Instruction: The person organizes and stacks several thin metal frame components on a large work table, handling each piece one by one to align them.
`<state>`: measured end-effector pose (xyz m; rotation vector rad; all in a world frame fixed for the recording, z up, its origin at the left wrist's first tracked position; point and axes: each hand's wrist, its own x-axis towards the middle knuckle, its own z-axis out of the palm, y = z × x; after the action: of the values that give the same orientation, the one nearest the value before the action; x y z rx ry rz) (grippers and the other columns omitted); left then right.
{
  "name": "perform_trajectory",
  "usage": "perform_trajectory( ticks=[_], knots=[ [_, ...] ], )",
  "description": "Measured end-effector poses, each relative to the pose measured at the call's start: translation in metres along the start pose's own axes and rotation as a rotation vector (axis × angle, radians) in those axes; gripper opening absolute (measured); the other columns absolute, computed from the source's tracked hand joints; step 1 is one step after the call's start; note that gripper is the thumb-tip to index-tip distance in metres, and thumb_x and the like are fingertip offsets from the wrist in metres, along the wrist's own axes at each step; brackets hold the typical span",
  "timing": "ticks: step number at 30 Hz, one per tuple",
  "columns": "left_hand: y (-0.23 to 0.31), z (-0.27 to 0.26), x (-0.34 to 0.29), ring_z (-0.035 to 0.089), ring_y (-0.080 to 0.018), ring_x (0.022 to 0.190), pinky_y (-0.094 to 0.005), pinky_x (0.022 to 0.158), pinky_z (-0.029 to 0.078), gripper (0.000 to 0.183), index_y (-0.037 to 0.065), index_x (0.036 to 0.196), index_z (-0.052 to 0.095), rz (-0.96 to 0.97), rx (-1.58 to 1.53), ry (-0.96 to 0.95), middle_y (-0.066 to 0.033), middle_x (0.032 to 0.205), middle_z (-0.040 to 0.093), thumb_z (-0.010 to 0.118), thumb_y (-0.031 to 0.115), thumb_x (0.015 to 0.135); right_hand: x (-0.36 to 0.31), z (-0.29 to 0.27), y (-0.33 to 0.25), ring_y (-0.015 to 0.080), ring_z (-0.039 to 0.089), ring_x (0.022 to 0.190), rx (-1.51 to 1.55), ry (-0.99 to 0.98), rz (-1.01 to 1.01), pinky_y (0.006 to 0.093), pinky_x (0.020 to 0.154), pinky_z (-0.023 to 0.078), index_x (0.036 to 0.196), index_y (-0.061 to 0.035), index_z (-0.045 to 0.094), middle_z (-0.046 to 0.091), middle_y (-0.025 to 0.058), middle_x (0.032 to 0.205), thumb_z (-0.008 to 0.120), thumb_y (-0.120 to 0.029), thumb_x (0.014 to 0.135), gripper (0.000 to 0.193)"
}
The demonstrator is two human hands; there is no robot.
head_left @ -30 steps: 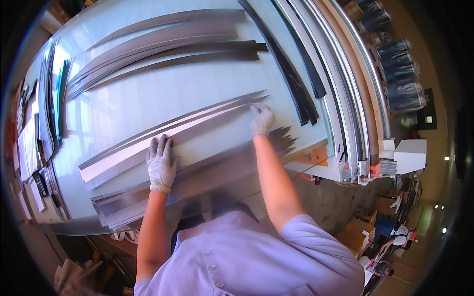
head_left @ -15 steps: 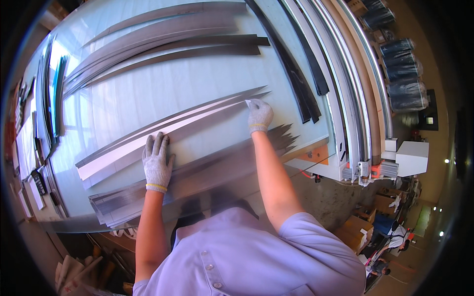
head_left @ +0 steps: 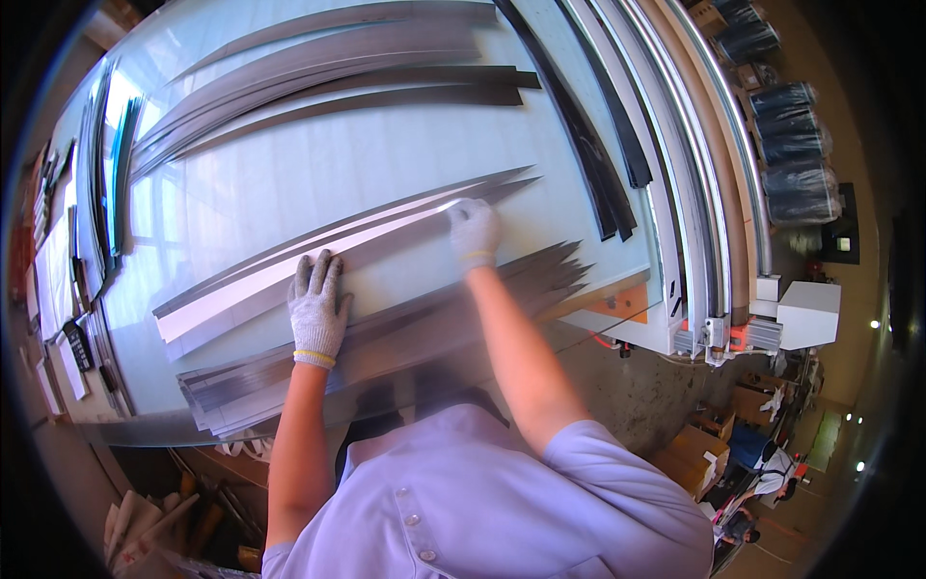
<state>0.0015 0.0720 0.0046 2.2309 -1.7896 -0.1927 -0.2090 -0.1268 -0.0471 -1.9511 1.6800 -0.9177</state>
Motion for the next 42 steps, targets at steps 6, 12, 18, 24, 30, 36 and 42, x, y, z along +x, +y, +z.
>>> perform_trajectory(
  ticks=[6,12,18,24,30,36,42],
  knots=[
    [-0.002,0.0,0.004,0.046,-0.0361,0.13,-0.0496,0.105,0.039,0.052,0.011,0.13,0.059,0.005,-0.027,0.042,-0.0078,0.139,0.053,0.073,0.019,0.08,-0.017,0.018,-0.03,0.0337,0.06,0.08,-0.033,-0.055,-0.119,0.0462,0.074,0.047,0.076,-0.0114,0.071,0.066,0.0099,0.079,0.074,-0.015,0.074,0.005],
    [0.024,0.01,0.059,0.062,-0.033,0.101,-0.0443,0.09,0.048,0.026,0.009,0.109,0.069,-0.042,-0.217,0.08,-0.0112,0.107,0.066,0.069,0.02,0.084,-0.022,0.011,-0.044,0.0342,0.06,0.083,0.069,-0.103,-0.152,0.046,0.076,0.047,0.083,-0.0115,0.072,0.066,0.0089,0.083,0.072,-0.008,0.075,0.009],
    [0.072,0.041,0.12,0.063,-0.0362,0.098,-0.0446,0.086,0.051,0.026,0.009,0.108,0.071,0.07,-0.372,0.048,-0.0147,0.107,0.066,0.068,0.02,0.084,-0.025,0.006,-0.036,0.0361,0.059,0.083,0.0,0.016,-0.331,0.0471,0.076,0.047,0.085,-0.01,0.072,0.066,0.011,0.084,0.069,-0.008,0.077,0.009],
    [0.078,0.045,0.128,0.065,-0.0341,0.094,-0.0425,0.082,0.052,0.02,0.009,0.101,0.073,-0.001,-0.381,-0.07,-0.014,0.103,0.068,0.066,0.02,0.087,-0.022,0.012,-0.029,0.037,0.059,0.083,0.029,-0.026,-0.242,0.0475,0.076,0.047,0.086,-0.0094,0.072,0.066,0.0118,0.084,0.068,-0.009,0.078,0.009],
    [0.031,0.045,0.099,0.065,-0.0151,0.081,-0.0287,0.077,0.052,0.018,-0.002,0.102,0.068,-0.225,-1.11,-0.072,-0.0092,0.1,0.072,0.058,0.012,0.095,-0.029,0.015,-0.048,0.0358,0.058,0.089,0.043,-0.078,-0.176,0.0473,0.08,0.046,0.086,-0.0097,0.072,0.065,0.0125,0.09,0.07,-0.009,0.077,0.01],
    [-0.042,-0.005,0.009,0.066,-0.0144,0.088,-0.029,0.081,0.053,0.019,-0.003,0.108,0.067,-0.409,-1.344,-0.166,-0.0096,0.106,0.071,0.057,0.01,0.097,-0.033,0.017,-0.031,0.0367,0.058,0.099,0.04,-0.102,-0.092,0.0451,0.091,0.044,0.093,-0.0034,0.071,0.067,0.0167,0.099,0.074,-0.017,0.077,0.021],
    [-0.022,-0.008,0.023,0.069,-0.0231,0.092,-0.0338,0.082,0.053,0.024,0.003,0.114,0.068,-0.123,-0.882,0.014,-0.0112,0.104,0.072,0.059,0.011,0.094,-0.031,0.025,-0.018,0.0325,0.058,0.098,-0.003,-0.111,-0.115,0.0434,0.091,0.044,0.089,-0.0021,0.074,0.065,0.0134,0.095,0.077,-0.015,0.077,0.018]
  ],
)
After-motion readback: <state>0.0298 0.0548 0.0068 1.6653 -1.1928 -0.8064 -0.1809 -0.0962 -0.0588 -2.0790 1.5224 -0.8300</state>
